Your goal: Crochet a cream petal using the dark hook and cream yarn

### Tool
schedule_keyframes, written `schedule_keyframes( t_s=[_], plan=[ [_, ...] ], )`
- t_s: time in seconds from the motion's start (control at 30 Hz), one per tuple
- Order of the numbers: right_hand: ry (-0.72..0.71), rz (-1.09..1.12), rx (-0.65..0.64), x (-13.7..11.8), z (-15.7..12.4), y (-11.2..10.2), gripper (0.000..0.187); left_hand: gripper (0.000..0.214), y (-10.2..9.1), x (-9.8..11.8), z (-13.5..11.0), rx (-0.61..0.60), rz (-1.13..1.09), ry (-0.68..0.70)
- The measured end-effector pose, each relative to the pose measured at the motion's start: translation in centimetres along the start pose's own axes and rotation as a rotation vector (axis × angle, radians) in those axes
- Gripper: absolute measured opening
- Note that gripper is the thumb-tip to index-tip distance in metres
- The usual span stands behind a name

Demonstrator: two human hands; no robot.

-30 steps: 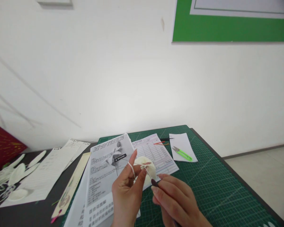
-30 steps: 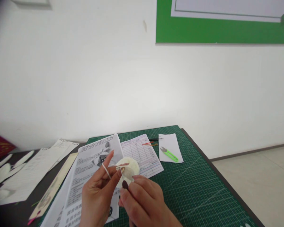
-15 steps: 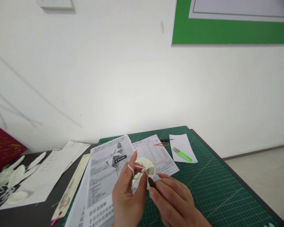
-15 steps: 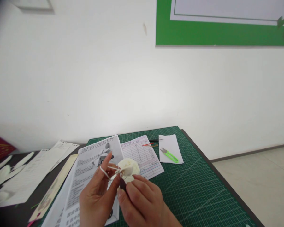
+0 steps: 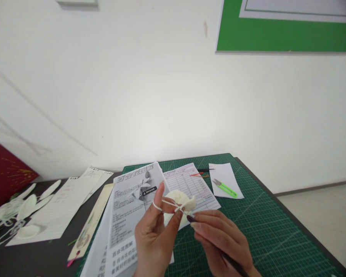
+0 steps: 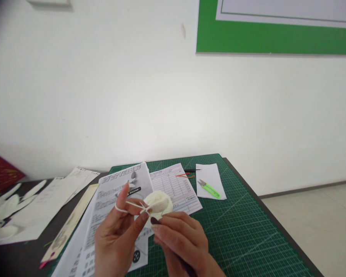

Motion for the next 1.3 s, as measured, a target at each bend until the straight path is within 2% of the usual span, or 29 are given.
schedule_keyframes(
  t_s=[0.07, 0.13, 0.3, 0.4, 0.5, 0.6, 0.77, 0.87, 1.0, 1.1, 1.17, 1.27, 1.3],
  plan=[
    [0.073, 0.088, 0.031, 0.1, 0.6, 0.1, 0.032, 0.057, 0.1, 0.1, 0.0, 0.006, -0.007, 0.016],
    [0.088, 0.12, 0.034, 0.0, 1.1, 0.1, 0.029, 0.058, 0.1, 0.1, 0.1, -0.008, -0.008, -0.04],
    [0.056, 0.117, 0.005, 0.2, 1.3, 0.1, 0.028, 0.067, 0.2, -0.4, 0.7, -0.017, -0.143, -0.387],
    [-0.008, 0.091, -0.015, 0.6, 0.9, 0.0, 0.028, 0.071, 0.3, -0.3, 1.0, 0.015, -0.22, -0.489],
    [-0.131, -0.04, -0.063, 0.7, 0.3, 0.0, 0.026, 0.07, 0.3, -0.4, 1.1, 0.007, -0.254, -0.546],
    [-0.216, -0.219, -0.109, 0.4, -0.1, 0.1, 0.024, 0.07, 0.1, -0.4, 0.9, -0.007, -0.214, -0.503],
    [-0.221, -0.357, -0.147, -0.1, -0.6, 0.1, 0.024, 0.057, 0.1, 0.1, 0.6, 0.007, 0.059, -0.116],
    [-0.146, -0.303, -0.122, 0.2, -0.8, 0.2, 0.027, 0.053, 0.4, 0.2, 0.4, -0.039, 0.148, -0.004],
    [-0.075, -0.145, -0.067, 0.4, -0.6, 0.2, 0.032, 0.053, 0.3, -0.1, 0.7, -0.055, 0.134, -0.027],
    [-0.033, -0.098, -0.043, 0.1, -0.1, -0.1, 0.035, 0.052, 0.1, -0.2, 1.2, -0.089, 0.115, -0.096],
    [0.002, -0.079, -0.041, -0.1, 0.3, -0.4, 0.034, 0.042, 0.1, -0.2, 1.5, -0.126, 0.114, -0.135],
    [0.054, -0.04, -0.061, -0.2, 0.8, -1.0, 0.031, 0.015, 0.1, -0.1, 1.9, -0.16, 0.113, -0.174],
    [0.068, -0.025, -0.071, -0.2, 0.9, -1.2, 0.03, 0.013, 0.2, -0.1, 2.0, -0.171, 0.116, -0.189]
  ],
)
Point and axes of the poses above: each hand's wrist, its own z-axis towards the middle knuckle, its own y-axis out of the palm, x = y × z, the point moved 3 cm from there along z, towards the middle knuckle, and after that the axes turned 14 degrees about y, right-handed, at the moved point
